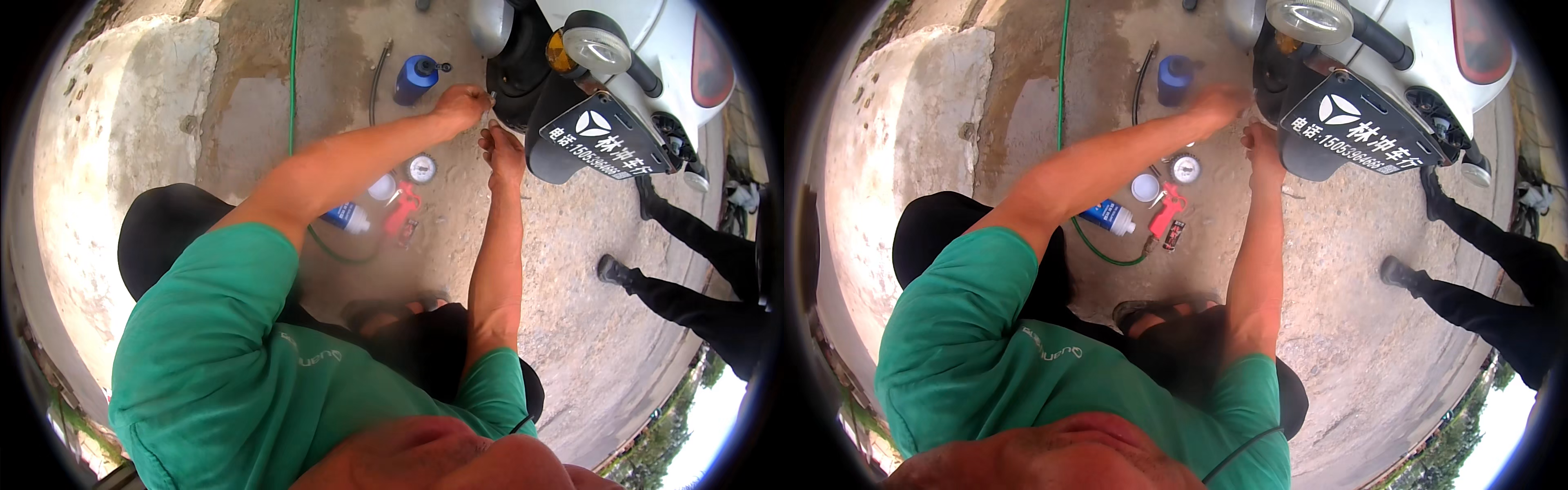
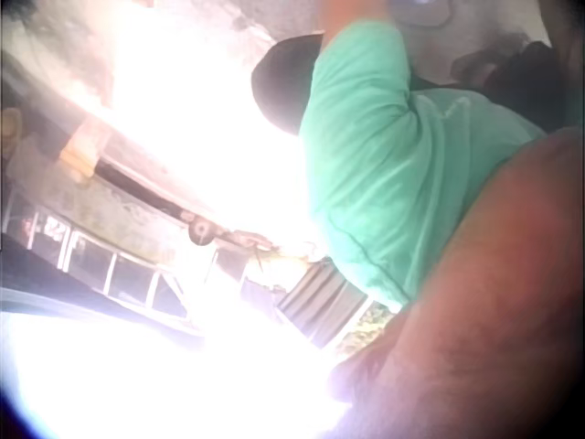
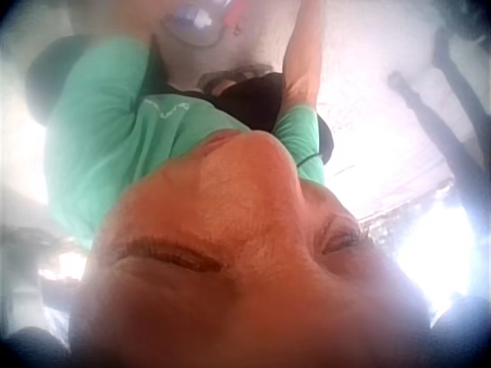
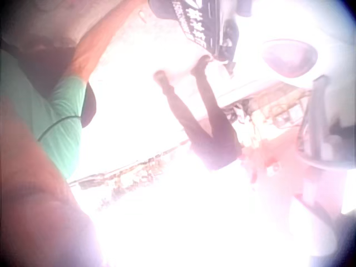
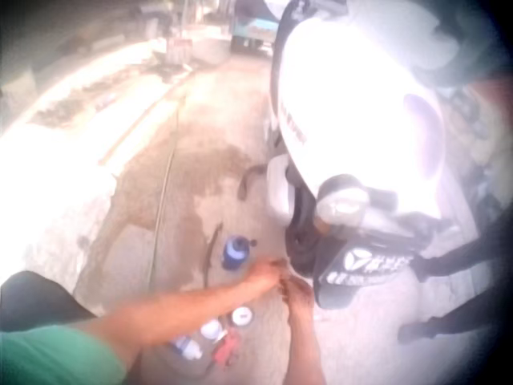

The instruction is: The person prepares cleaning or maintenance fluid in a blue bottle by adding materials from a white bottle and small components, then applies fluid to the rear of a white electric scooter.

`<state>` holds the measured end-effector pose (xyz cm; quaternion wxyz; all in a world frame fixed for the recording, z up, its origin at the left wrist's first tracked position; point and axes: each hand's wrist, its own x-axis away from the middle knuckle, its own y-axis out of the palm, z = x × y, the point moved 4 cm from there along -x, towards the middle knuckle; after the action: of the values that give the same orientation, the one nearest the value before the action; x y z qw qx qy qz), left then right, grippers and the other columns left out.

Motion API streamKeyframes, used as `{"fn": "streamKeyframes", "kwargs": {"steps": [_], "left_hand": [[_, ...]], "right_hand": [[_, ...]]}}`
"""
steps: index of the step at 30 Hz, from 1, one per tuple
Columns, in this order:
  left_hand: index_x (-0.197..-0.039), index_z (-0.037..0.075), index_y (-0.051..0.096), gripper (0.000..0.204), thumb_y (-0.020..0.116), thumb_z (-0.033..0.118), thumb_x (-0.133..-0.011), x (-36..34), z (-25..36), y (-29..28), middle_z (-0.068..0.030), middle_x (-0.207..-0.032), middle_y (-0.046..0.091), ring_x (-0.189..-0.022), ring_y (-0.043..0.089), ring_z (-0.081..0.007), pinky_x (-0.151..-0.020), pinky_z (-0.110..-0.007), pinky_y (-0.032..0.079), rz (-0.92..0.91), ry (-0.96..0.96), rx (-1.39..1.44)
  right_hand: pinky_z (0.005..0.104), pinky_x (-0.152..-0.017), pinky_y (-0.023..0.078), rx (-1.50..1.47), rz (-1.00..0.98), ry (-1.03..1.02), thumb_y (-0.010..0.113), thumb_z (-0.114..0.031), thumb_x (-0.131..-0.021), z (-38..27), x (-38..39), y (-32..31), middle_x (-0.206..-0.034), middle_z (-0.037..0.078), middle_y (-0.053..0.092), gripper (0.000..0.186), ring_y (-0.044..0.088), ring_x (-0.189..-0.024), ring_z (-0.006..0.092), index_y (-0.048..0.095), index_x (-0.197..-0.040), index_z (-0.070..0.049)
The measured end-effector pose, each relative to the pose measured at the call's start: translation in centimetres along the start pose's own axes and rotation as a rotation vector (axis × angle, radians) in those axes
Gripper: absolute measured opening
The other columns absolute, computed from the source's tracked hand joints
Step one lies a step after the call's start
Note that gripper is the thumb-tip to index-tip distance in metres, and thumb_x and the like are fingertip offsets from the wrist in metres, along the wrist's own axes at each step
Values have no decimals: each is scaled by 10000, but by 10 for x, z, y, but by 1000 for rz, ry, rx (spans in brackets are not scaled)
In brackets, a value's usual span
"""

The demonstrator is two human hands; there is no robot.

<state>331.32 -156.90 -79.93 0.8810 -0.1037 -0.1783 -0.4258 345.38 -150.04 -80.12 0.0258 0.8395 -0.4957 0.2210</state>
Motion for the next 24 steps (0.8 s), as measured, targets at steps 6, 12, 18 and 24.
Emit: {"fn": "streamKeyframes", "kwargs": {"steps": [6, 12, 18, 24], "left_hand": [[-993, 33, 712, 251, 599, 254, -956, -29, 4, 9, -156, -865, 718, -734, 712, -221, -702, -380, 539, 74, 146, -38], [-1065, 2, 685, 293, 558, 247, -966, -48, 12, 14, -205, -892, 703, -687, 711, -268, -709, -407, 553, -62, 47, -1], [-1097, 15, 681, 304, 556, 257, -963, -63, 4, 17, -167, -883, 700, -714, 694, -252, -664, -392, 538, -40, 161, -64], [-977, 10, 719, 239, 610, 203, -888, -55, 10, 20, -178, -839, 713, -797, 695, -293, -739, -401, 528, -13, 30, 119]], "right_hand": [[380, -870, 484, 605, 184, -840, 843, -304, -820, -47, -10, -41, -1128, 92, 684, 501, 614, -1008, 248, 663, -1193, -22], [419, -1023, 446, 683, 358, -967, 816, -402, -843, -76, 1, -21, -1332, 135, 620, 663, 565, -1221, 300, 583, -1336, -25], [389, -989, 459, 532, 271, -867, 767, -292, -916, -54, -19, -26, -1259, 145, 661, 513, 602, -1124, 265, 611, -1292, 19], [366, -951, 477, 573, 325, -966, 763, -224, -927, -60, -12, -25, -1206, 147, 684, 446, 624, -1051, 245, 630, -1259, 41]]}}
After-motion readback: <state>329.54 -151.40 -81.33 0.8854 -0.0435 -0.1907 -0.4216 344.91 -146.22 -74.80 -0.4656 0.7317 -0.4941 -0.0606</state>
